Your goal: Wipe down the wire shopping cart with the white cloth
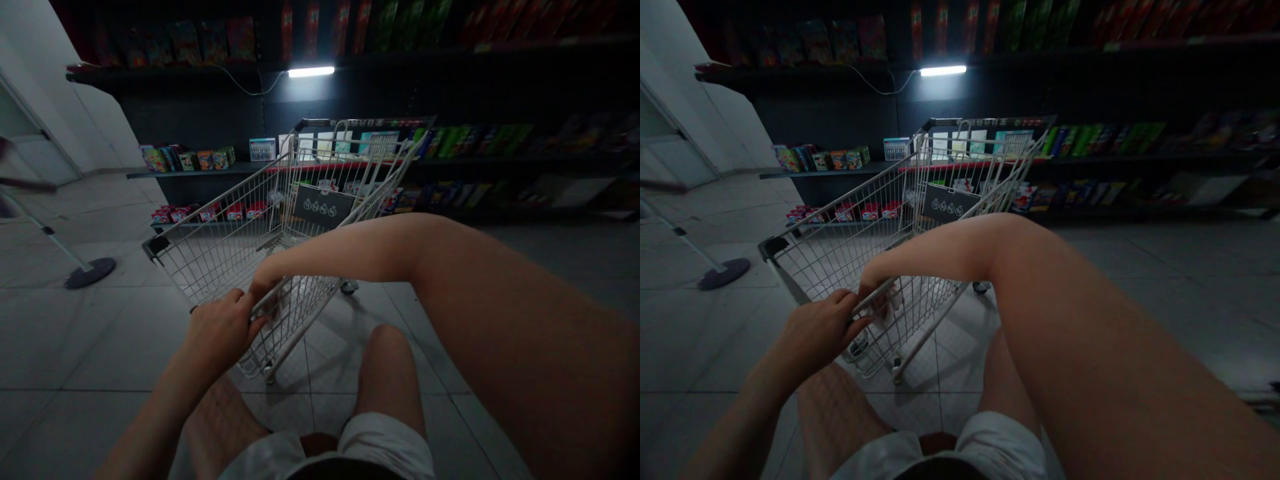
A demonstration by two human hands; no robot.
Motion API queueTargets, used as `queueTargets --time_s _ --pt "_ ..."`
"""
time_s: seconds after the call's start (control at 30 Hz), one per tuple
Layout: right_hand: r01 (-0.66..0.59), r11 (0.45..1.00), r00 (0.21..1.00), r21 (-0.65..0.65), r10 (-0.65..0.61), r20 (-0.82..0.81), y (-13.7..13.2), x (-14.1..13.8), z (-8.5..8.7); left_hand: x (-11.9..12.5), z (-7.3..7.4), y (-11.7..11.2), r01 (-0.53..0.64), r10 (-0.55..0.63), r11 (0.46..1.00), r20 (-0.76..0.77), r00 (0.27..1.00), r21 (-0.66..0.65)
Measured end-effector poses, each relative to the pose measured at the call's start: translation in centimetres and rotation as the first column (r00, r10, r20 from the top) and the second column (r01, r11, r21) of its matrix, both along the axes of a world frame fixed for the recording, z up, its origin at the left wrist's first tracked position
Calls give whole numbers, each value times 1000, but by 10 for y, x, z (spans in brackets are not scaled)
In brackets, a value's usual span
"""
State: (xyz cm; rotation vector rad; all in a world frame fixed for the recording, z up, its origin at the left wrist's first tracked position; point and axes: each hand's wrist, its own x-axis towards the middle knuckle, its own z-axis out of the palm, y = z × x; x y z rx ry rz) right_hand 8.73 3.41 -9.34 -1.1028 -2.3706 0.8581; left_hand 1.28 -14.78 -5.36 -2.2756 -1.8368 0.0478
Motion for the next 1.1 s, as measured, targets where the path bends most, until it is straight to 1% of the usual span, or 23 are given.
queueTargets --time_s 0.07,0.1,0.17,0.23,0.3,0.37,0.43,0.53,0.6,0.67,0.73,0.8,0.83,0.9,0.97,1.03,1.1 --pt "-123 984 978 -131 142 152 5 5 8 6 -2 1 5 -5 1000 -1 1000 -8" --pt "-167 968 959 -186 203 197 9 7 14 6 -3 2 -1 1 1000 -6 1000 -22" --pt "-205 957 953 -205 243 183 15 10 21 4 -4 3 -27 26 998 -25 999 -61" --pt "-208 949 947 -238 257 194 14 10 17 1 -4 4 -44 41 996 -48 998 -76" --pt "-188 928 915 -323 285 285 7 4 7 -2 -4 6 -43 39 998 -68 997 -55" --pt "-175 921 892 -348 298 339 3 -3 0 -5 -5 7 -40 37 998 -78 996 -39" --pt "-190 937 897 -294 288 336 8 -9 5 -8 -6 9 -44 40 998 -79 996 -50" --pt "-213 958 899 -190 268 346 30 -13 23 -11 -4 12 -69 60 993 -93 994 -98" --pt "-263 961 897 -88 277 344 41 -13 25 -12 -2 13 -88 75 989 -108 991 -120" --pt "-283 956 927 74 253 276 44 -14 15 -13 1 15 -97 82 987 -114 990 -129" --pt "-219 952 966 214 181 184 44 -15 1 -13 2 17 -100 84 986 -116 990 -137" --pt "-143 944 986 296 109 127 47 -16 -6 -15 2 19 -96 80 985 -119 990 -142" --pt "-131 939 988 319 96 125 52 -15 -6 -16 2 20 -92 75 986 -121 990 -140" --pt "-134 927 987 350 92 135 66 -14 2 -20 1 22 -75 58 988 -122 991 -134" --pt "-154 930 981 334 105 162 77 -10 10 -24 0 24 -59 42 989 -123 992 -134" --pt "-194 939 970 285 140 200 78 -7 9 -28 0 27 -52 35 989 -122 992 -137" --pt "-237 939 960 249 186 211 72 -3 2 -30 1 28 -57 40 988 -121 992 -140"
